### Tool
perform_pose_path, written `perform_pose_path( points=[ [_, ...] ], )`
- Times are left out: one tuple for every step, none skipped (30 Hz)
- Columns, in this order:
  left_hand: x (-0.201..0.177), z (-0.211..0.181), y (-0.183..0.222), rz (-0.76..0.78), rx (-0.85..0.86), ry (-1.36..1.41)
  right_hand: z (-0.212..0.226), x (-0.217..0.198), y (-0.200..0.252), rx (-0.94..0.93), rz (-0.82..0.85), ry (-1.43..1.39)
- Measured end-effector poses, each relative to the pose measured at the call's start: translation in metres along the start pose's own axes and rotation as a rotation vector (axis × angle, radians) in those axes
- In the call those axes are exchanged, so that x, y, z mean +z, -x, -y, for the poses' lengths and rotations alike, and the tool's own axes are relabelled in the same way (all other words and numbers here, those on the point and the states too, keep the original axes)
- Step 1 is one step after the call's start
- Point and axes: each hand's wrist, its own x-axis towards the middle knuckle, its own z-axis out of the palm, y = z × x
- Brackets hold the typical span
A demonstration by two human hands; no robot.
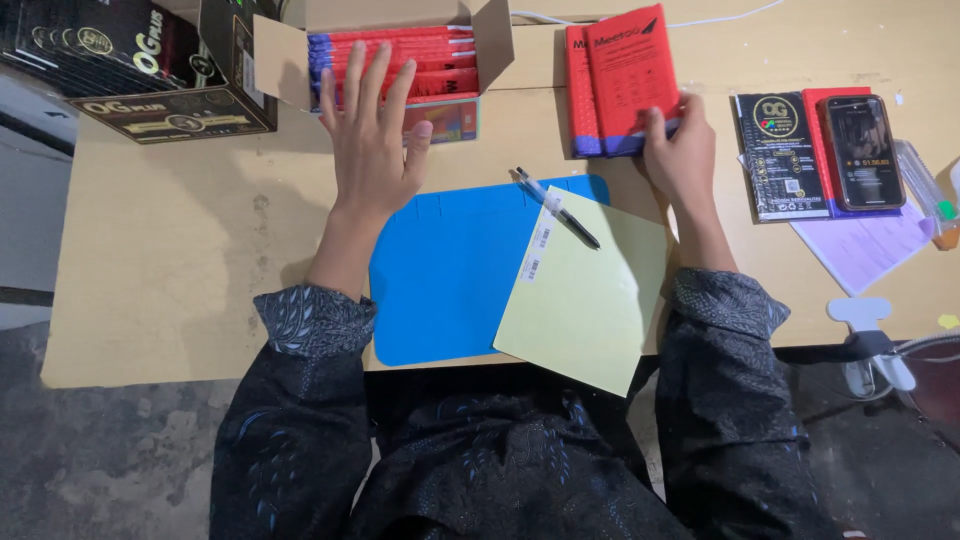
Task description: The person removes several smartphone screens from red protective sleeves, peels off plastic films, and writes on labels on the back of the screens.
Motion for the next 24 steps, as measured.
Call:
perform_pose_path(
  points=[
    [-0.003, -0.007, 0.002, 0.004, -0.001, 0.000, 0.001, -0.002, 0.004, 0.003, 0.003, -0.001],
    [-0.005, -0.013, 0.001, -0.136, 0.054, 0.082, 0.002, -0.004, 0.006, -0.065, -0.065, -0.065],
    [-0.007, -0.019, 0.001, -0.275, 0.111, 0.164, 0.004, -0.006, 0.007, -0.134, -0.132, -0.129],
    [-0.007, -0.027, 0.002, -0.275, 0.110, 0.163, 0.021, -0.007, 0.015, -0.134, -0.131, -0.129],
    [-0.006, -0.036, 0.005, -0.251, 0.098, 0.290, 0.037, -0.009, 0.023, -0.285, -0.171, -0.198],
    [-0.005, -0.045, 0.006, -0.226, 0.086, 0.416, 0.054, -0.010, 0.030, -0.437, -0.210, -0.266],
    [-0.001, -0.052, 0.010, -0.226, 0.087, 0.416, 0.050, -0.001, 0.036, -0.437, -0.210, -0.267],
    [0.003, -0.059, 0.016, -0.134, 0.042, 0.560, 0.045, 0.009, 0.042, -0.473, -0.228, -0.226],
    [0.007, -0.066, 0.021, -0.039, -0.003, 0.704, 0.040, 0.019, 0.047, -0.508, -0.246, -0.185],
    [0.004, -0.076, 0.023, -0.038, -0.005, 0.702, 0.048, 0.024, 0.056, -0.506, -0.244, -0.187],
    [0.001, -0.085, 0.025, 0.019, -0.055, 0.848, 0.057, 0.029, 0.065, -0.633, -0.121, -0.154],
    [-0.002, -0.095, 0.027, 0.077, -0.104, 0.993, 0.065, 0.034, 0.073, -0.757, 0.004, -0.119],
    [0.001, -0.098, 0.030, 0.078, -0.106, 0.992, 0.068, 0.041, 0.081, -0.756, 0.005, -0.121],
    [0.004, -0.100, 0.032, 0.035, -0.120, 1.060, 0.072, 0.049, 0.088, -0.899, 0.088, -0.038],
    [0.006, -0.103, 0.035, -0.008, -0.134, 1.127, 0.075, 0.057, 0.095, -1.040, 0.173, 0.046],
    [0.011, -0.098, 0.034, -0.005, -0.135, 1.126, 0.088, 0.054, 0.094, -1.038, 0.173, 0.044],
    [0.016, -0.092, 0.034, -0.101, -0.081, 1.004, 0.101, 0.050, 0.093, -1.084, 0.215, -0.093],
    [0.020, -0.087, 0.032, -0.198, -0.024, 0.880, 0.114, 0.046, 0.090, -1.130, 0.254, -0.230],
    [0.018, -0.084, 0.030, -0.198, -0.022, 0.878, 0.108, 0.045, 0.087, -1.132, 0.252, -0.232],
    [0.015, -0.081, 0.029, -0.191, 0.032, 0.777, 0.102, 0.045, 0.084, -0.978, 0.310, -0.409],
    [0.012, -0.078, 0.028, -0.184, 0.084, 0.675, 0.096, 0.044, 0.081, -0.818, 0.366, -0.581],
    [0.016, -0.072, 0.029, -0.186, 0.083, 0.672, 0.084, 0.045, 0.081, -0.820, 0.367, -0.583],
    [0.020, -0.066, 0.030, -0.136, 0.150, 0.477, 0.073, 0.045, 0.081, -0.777, 0.354, -0.725],
    [0.024, -0.061, 0.032, -0.084, 0.214, 0.282, 0.061, 0.046, 0.081, -0.728, 0.340, -0.864]
  ],
)
